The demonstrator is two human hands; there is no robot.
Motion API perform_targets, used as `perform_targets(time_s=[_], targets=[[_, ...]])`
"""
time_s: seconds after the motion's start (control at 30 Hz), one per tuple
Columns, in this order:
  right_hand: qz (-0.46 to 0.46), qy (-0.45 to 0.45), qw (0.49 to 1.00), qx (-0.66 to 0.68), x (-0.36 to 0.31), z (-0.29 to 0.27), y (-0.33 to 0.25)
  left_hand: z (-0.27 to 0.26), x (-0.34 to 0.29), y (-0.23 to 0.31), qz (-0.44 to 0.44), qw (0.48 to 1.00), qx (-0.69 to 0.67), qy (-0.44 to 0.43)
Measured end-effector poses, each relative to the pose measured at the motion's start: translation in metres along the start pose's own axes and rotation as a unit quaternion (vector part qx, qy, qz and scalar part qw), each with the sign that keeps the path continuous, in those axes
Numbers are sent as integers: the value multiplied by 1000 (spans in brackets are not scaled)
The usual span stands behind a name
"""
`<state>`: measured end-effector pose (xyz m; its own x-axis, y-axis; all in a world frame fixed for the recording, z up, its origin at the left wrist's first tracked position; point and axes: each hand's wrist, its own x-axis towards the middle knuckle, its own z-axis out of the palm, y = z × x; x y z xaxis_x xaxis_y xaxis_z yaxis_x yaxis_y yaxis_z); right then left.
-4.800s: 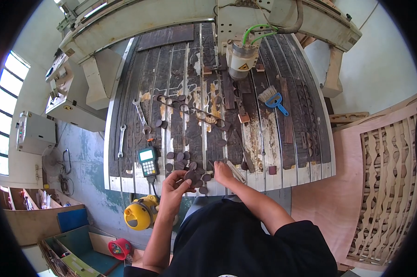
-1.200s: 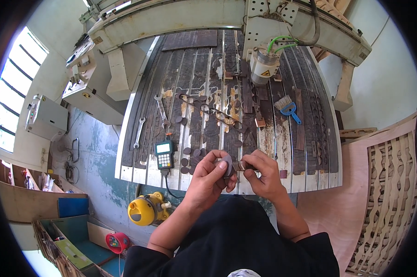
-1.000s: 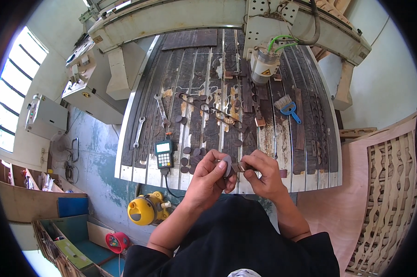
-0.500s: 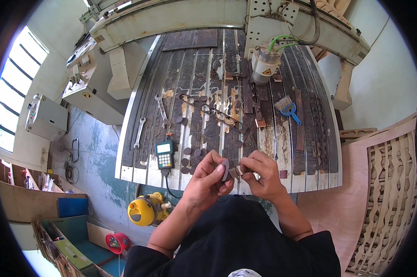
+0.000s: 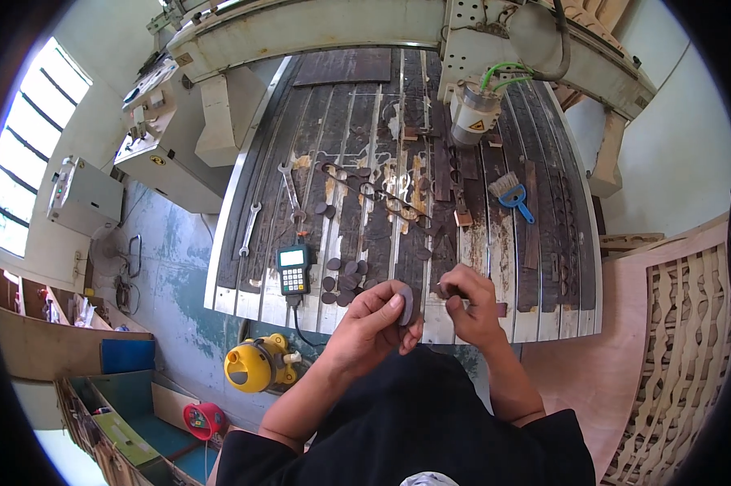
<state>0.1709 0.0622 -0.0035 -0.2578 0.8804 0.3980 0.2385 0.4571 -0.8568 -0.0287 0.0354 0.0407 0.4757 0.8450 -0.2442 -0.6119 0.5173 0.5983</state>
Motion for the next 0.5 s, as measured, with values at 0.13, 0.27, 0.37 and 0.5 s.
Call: perform_targets(time_s=[0.13,0.27,0.37,0.5], targets=[[-33,-24,999,-27,9,4,-13,-3,0,3,-13,999,-31,-34],[-37,-34,998,-39,13,2,-19,0,0,1,-12,999,-36,-7],[-41,-38,997,-47,15,2,-22,-1,-2,-1,-7,999,-34,15],[-53,-52,995,-68,16,1,-26,1,-3,1,-2,999,-16,30]])
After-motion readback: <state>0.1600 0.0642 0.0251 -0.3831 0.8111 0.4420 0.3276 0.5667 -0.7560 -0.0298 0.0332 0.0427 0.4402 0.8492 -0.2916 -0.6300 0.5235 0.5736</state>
